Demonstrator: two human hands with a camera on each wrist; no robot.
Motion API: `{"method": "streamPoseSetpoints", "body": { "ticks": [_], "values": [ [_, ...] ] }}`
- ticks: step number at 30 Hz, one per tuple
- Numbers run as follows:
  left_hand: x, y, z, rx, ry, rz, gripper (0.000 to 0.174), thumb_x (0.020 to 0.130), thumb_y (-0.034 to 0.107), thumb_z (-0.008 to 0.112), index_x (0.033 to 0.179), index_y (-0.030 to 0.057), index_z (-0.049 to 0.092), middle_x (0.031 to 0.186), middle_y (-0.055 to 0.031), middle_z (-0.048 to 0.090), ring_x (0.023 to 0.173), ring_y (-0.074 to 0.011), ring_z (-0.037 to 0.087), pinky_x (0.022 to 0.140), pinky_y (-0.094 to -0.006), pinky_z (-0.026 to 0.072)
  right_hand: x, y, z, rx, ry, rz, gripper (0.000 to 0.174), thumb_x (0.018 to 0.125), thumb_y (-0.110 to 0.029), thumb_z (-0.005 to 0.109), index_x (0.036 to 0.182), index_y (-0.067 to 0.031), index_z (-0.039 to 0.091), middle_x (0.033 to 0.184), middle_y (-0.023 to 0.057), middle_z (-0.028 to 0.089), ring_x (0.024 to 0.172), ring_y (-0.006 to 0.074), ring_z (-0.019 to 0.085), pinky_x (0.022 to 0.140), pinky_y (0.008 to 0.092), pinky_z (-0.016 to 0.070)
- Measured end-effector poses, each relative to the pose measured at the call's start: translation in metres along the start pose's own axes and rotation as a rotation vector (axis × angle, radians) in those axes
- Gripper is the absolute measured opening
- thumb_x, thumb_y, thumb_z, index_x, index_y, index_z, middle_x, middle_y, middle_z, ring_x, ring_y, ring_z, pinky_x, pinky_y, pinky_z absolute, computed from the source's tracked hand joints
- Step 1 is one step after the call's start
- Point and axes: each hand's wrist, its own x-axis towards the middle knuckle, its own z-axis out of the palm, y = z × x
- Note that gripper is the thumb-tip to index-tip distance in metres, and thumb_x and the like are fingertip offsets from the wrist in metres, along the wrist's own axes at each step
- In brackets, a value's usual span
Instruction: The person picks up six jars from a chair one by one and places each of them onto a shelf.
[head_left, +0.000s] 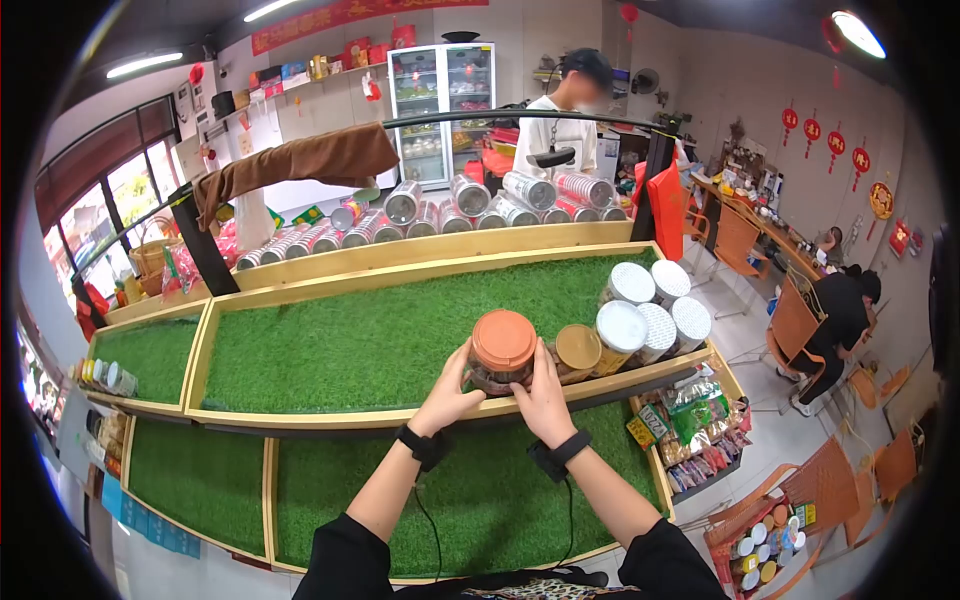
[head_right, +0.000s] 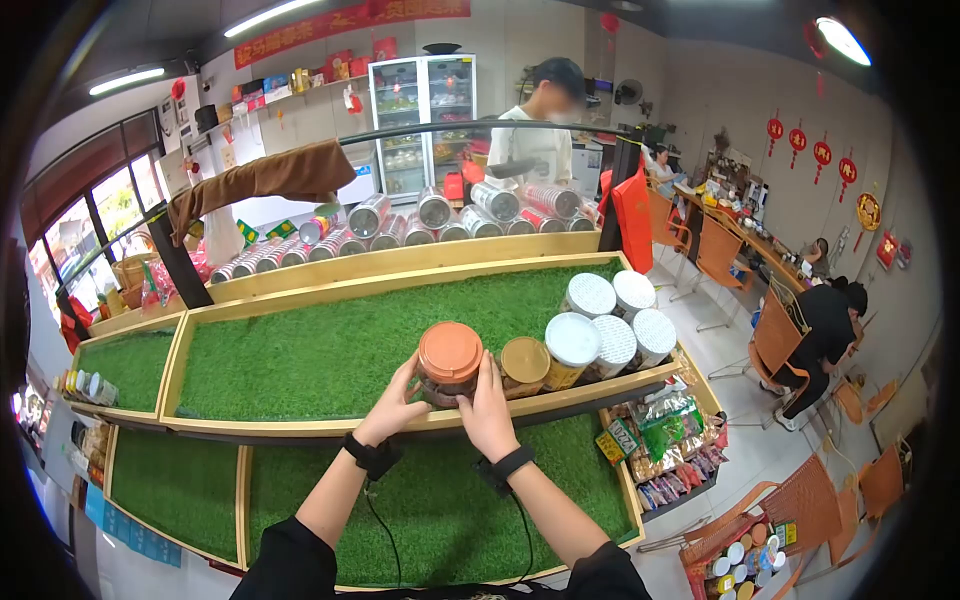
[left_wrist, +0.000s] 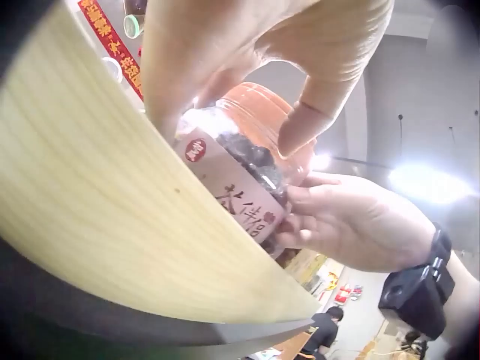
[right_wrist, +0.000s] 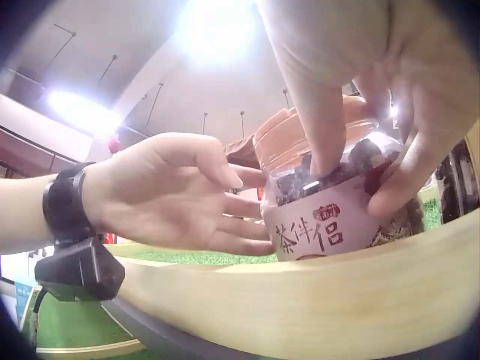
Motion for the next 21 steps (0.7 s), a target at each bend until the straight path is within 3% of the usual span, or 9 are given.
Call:
{"method": "streamPoseSetpoints", "body": {
  "ticks": [4, 8, 11, 14, 15, 17, 19, 21],
  "values": [
    [-0.003, 0.005, 0.008, 0.082, -0.033, 0.027, 0.101, 0.073, 0.006, 0.064, 0.156, 0.0122, 0.007, 0.157, -0.0168, 0.012, 0.147, -0.0312, 0.016, 0.116, -0.0484, 0.0268, -0.021, -0.005, -0.003, 0.055, 0.023, -0.05, 0.081, 0.087, 0.003, 0.059, 0.153, -0.0006, 0.011, 0.15, 0.025, 0.029, 0.108, 0.0292, 0.06, 0.092, 0.036, 0.0506],
    [-0.012, 0.01, 0.021, 0.082, -0.027, 0.02, 0.103, 0.074, 0.008, 0.065, 0.156, 0.0114, 0.004, 0.157, -0.017, 0.009, 0.147, -0.0323, 0.015, 0.116, -0.049, 0.0263, -0.037, -0.009, -0.011, 0.096, -0.018, -0.027, 0.082, 0.087, 0.004, 0.058, 0.153, -0.0017, 0.011, 0.149, 0.0235, 0.031, 0.11, 0.03, 0.059, 0.094, 0.0373, 0.0496],
    [-0.016, 0.009, 0.028, 0.123, 0.011, 0.041, 0.104, 0.073, 0.009, 0.067, 0.156, 0.0107, 0.003, 0.156, -0.0172, 0.009, 0.147, -0.0323, 0.013, 0.116, -0.0499, 0.0257, -0.046, -0.008, -0.018, 0.082, -0.024, -0.071, 0.077, 0.087, 0.001, 0.06, 0.151, -0.0017, 0.019, 0.148, 0.0217, 0.033, 0.112, 0.031, 0.058, 0.096, 0.039, 0.0483],
    [-0.015, 0.011, 0.026, -0.029, 0.031, -0.047, 0.11, 0.071, 0.01, 0.072, 0.156, 0.0109, 0.001, 0.158, -0.0181, 0.003, 0.148, -0.0322, 0.01, 0.116, -0.0508, 0.0246, -0.058, -0.02, -0.043, -0.007, -0.055, -0.038, 0.065, 0.087, -0.008, 0.064, 0.144, -0.0016, 0.032, 0.146, 0.0222, 0.035, 0.121, 0.0331, 0.052, 0.1, 0.0417, 0.0448],
    [-0.014, 0.011, 0.026, -0.03, 0.023, -0.04, 0.11, 0.071, 0.01, 0.072, 0.156, 0.0109, 0.001, 0.158, -0.0181, 0.003, 0.148, -0.0322, 0.01, 0.116, -0.0508, 0.0246, -0.061, -0.016, -0.045, -0.013, -0.047, -0.037, 0.065, 0.087, -0.008, 0.064, 0.144, -0.0016, 0.032, 0.146, 0.0222, 0.035, 0.121, 0.0331, 0.052, 0.1, 0.0417, 0.0448],
    [-0.015, 0.009, 0.03, -0.006, 0.021, -0.026, 0.113, 0.07, 0.007, 0.072, 0.156, 0.0114, -0.002, 0.159, -0.0182, -0.002, 0.149, -0.0314, 0.006, 0.117, -0.0504, 0.0233, -0.069, -0.004, -0.044, -0.068, 0.081, 0.109, 0.066, 0.086, -0.012, 0.065, 0.142, -0.0008, 0.033, 0.145, 0.0266, 0.036, 0.132, 0.0408, 0.041, 0.106, 0.0444, 0.0389],
    [-0.016, 0.013, 0.034, -0.011, 0.019, -0.021, 0.114, 0.07, 0.004, 0.072, 0.156, 0.0117, -0.003, 0.159, -0.0182, -0.004, 0.149, -0.0309, 0.005, 0.117, -0.0498, 0.0223, -0.069, 0.018, -0.038, -0.105, 0.077, 0.115, 0.067, 0.086, -0.012, 0.065, 0.143, -0.0009, 0.032, 0.148, 0.0267, 0.033, 0.133, 0.0411, 0.039, 0.108, 0.045, 0.0368],
    [-0.017, 0.015, 0.037, -0.012, 0.016, -0.022, 0.115, 0.069, 0.002, 0.071, 0.155, 0.012, -0.004, 0.159, -0.0183, -0.005, 0.149, -0.0305, 0.003, 0.118, -0.0492, 0.0214, -0.067, 0.029, -0.033, 0.026, -0.013, 0.121, 0.069, 0.087, -0.01, 0.065, 0.145, -0.0021, 0.03, 0.153, 0.0255, 0.025, 0.122, 0.0366, 0.05, 0.103, 0.042, 0.0422]
  ]
}}
